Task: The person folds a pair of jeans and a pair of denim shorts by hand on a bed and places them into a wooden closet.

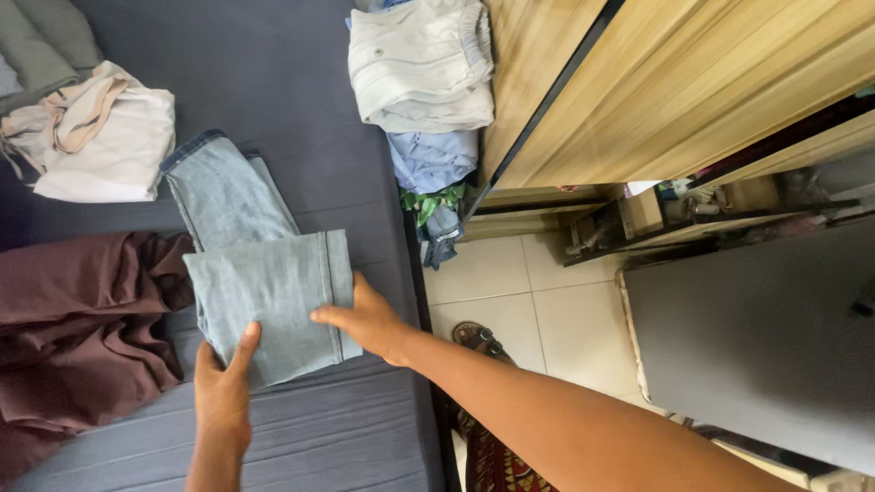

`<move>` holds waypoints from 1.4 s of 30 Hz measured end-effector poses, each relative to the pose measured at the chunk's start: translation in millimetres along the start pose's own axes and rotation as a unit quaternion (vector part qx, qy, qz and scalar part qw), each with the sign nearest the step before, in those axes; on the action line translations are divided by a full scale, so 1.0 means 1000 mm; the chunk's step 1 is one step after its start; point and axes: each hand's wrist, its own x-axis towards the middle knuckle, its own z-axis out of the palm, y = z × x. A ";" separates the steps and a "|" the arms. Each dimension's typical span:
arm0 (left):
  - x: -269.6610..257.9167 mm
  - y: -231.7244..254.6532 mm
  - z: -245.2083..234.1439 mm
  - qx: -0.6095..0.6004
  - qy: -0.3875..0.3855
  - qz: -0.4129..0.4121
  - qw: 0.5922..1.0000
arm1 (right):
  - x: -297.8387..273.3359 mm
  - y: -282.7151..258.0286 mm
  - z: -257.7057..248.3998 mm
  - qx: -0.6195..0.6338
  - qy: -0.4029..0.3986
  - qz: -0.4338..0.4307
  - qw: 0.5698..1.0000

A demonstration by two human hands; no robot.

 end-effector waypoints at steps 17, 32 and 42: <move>-0.023 -0.060 0.032 0.253 0.331 0.224 0.881 | 0.008 0.032 0.019 -0.397 0.090 -0.066 0.911; -0.003 -0.070 0.012 0.250 0.279 0.258 0.891 | 0.020 0.007 0.023 -0.480 0.115 -0.318 0.810; 0.035 0.009 0.028 0.449 0.230 -0.013 0.863 | 0.035 -0.013 0.023 -0.590 0.036 -0.329 0.737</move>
